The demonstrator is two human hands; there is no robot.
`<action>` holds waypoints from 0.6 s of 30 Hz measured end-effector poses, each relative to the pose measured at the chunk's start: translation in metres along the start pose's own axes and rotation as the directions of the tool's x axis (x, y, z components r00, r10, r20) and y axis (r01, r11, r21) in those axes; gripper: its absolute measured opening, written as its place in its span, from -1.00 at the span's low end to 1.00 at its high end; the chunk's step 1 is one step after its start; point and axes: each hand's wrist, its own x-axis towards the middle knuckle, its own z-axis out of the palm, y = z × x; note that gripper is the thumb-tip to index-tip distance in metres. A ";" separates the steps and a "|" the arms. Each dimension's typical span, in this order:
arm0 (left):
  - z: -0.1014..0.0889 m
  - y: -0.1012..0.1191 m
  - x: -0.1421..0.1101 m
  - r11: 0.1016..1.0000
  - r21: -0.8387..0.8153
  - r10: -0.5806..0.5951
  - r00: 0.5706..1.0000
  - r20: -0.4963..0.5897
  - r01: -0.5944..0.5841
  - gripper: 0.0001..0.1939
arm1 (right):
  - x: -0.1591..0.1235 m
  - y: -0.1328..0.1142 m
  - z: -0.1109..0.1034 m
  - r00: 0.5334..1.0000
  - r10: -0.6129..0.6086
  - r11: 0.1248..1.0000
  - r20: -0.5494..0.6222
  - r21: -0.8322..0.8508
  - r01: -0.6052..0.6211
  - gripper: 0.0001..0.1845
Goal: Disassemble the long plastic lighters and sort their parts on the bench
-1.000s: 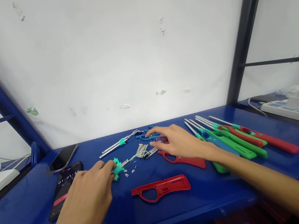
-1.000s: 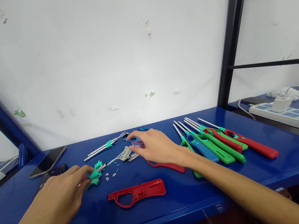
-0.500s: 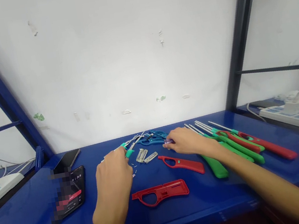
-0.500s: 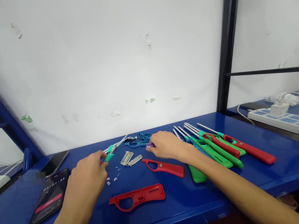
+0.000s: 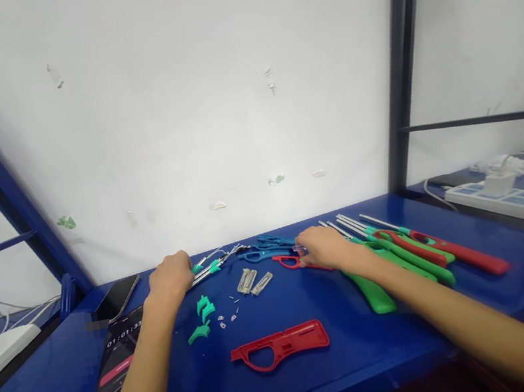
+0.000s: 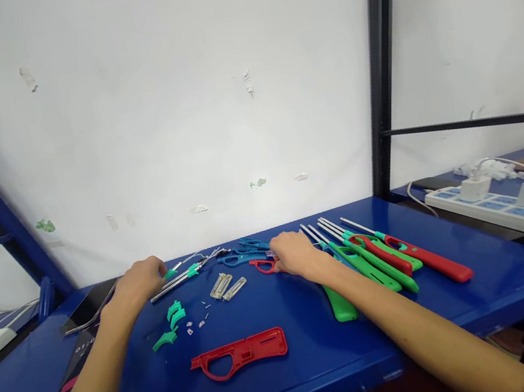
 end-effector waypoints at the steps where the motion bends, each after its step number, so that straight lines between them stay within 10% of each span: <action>1: 0.006 -0.002 0.002 1.000 -0.004 0.006 1.000 0.014 -0.006 -0.62 | -0.001 -0.001 0.000 1.000 -0.020 0.999 -0.024 0.027 0.021 -0.69; 10: 0.040 -0.013 0.022 0.992 -0.042 0.118 0.992 0.044 -0.116 -0.61 | -0.030 -0.036 0.004 0.819 -0.547 0.797 0.173 0.406 0.447 -0.51; 14: 0.046 -0.017 0.029 0.991 -0.051 0.129 0.990 0.048 -0.126 -0.61 | -0.029 -0.034 0.004 0.793 -0.528 0.829 0.303 0.385 0.405 -0.61; 18: 0.049 -0.019 0.031 0.989 -0.062 0.139 0.989 0.047 -0.136 -0.61 | -0.024 -0.012 -0.009 0.861 -0.370 0.922 0.348 0.248 0.296 -0.64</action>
